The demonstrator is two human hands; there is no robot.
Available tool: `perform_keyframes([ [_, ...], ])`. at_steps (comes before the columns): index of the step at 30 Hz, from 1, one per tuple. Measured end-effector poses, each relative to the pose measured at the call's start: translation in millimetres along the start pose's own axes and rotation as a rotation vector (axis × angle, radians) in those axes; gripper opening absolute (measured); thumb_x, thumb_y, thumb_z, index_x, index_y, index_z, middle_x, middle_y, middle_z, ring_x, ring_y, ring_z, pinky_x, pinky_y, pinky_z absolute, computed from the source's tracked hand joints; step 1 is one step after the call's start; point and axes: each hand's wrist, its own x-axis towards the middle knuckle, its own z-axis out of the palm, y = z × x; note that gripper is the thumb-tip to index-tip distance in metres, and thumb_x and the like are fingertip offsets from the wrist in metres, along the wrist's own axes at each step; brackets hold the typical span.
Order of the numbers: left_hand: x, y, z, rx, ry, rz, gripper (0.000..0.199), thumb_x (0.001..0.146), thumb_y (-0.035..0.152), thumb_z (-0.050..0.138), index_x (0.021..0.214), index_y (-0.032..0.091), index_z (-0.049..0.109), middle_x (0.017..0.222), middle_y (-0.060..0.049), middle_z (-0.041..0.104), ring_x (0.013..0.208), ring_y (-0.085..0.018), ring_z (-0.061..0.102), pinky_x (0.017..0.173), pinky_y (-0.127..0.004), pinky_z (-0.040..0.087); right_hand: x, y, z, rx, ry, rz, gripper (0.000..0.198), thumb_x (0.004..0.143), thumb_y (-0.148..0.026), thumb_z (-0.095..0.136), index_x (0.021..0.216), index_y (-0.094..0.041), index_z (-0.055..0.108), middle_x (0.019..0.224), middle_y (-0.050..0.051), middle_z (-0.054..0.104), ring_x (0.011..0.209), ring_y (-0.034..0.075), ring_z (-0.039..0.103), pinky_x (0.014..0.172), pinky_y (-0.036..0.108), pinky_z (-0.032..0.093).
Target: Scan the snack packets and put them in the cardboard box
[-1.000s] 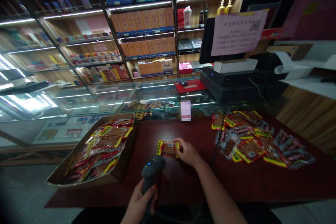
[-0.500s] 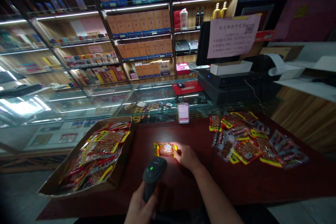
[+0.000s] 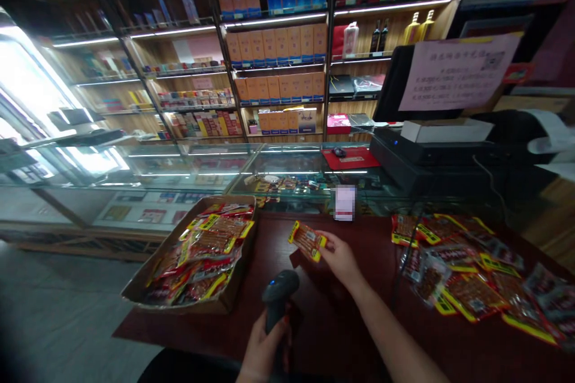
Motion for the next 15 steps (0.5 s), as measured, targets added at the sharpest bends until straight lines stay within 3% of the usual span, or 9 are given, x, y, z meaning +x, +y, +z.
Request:
perform_keyframes([
  [3,2.0,-1.8,0.1,-0.054,0.026,0.002,0.059,0.067,0.065,0.073,0.096,0.017,0.056,0.048,0.006,0.057,0.028,-0.009,0.042,0.028,-0.019,0.035,30.9,-32.6,51.9,0.109,-0.077,0.038,0.051,0.071,-0.040,0.073,0.118,-0.021,0.066,0.104,0.008,0.077,0.091,0.026,0.074,0.082,0.041,0.061],
  [6,1.0,0.6,0.9,-0.067,0.016,0.023,0.057,0.067,0.064,0.075,0.095,0.017,0.057,0.048,0.007,0.057,0.028,-0.009,0.042,0.028,-0.020,0.036,62.8,-67.2,122.8,0.164,-0.165,0.068,0.049,0.075,-0.040,0.073,0.119,-0.022,0.065,0.098,0.004,0.077,0.086,0.023,0.074,0.078,0.037,0.061],
  [8,0.0,1.9,-0.3,-0.062,0.024,0.042,0.053,0.068,0.063,0.075,0.089,0.018,0.057,0.048,0.006,0.057,0.028,-0.009,0.044,0.028,-0.019,0.036,79.5,-84.8,167.1,0.105,-0.238,0.080,0.046,0.081,-0.037,0.070,0.125,-0.024,0.062,0.097,0.002,0.077,0.085,0.021,0.074,0.077,0.036,0.061],
  [10,-0.1,2.3,-2.2,-0.060,0.038,0.057,0.051,0.068,0.063,0.076,0.083,0.019,0.055,0.048,0.006,0.057,0.029,-0.008,0.044,0.029,-0.019,0.037,90.9,-92.5,195.9,0.051,-0.264,0.088,0.045,0.082,-0.032,0.069,0.126,-0.022,0.062,0.092,0.002,0.077,0.083,0.021,0.074,0.075,0.037,0.062],
  [12,0.6,2.2,-3.7,-0.064,0.046,0.060,0.053,0.067,0.064,0.076,0.085,0.018,0.057,0.048,0.006,0.058,0.029,-0.008,0.045,0.029,-0.019,0.037,95.6,-88.6,200.0,-0.014,-0.238,0.090,0.043,0.081,-0.028,0.070,0.123,-0.022,0.064,0.094,0.003,0.077,0.088,0.022,0.074,0.078,0.037,0.061],
  [15,2.0,2.0,-3.8,-0.076,0.048,0.047,0.060,0.065,0.064,0.078,0.096,0.017,0.059,0.048,0.006,0.059,0.028,-0.009,0.045,0.029,-0.020,0.036,86.3,-67.9,152.2,-0.156,-0.091,0.082,0.041,0.081,-0.027,0.070,0.121,-0.024,0.065,0.116,0.006,0.073,0.111,0.024,0.067,0.098,0.041,0.054],
])
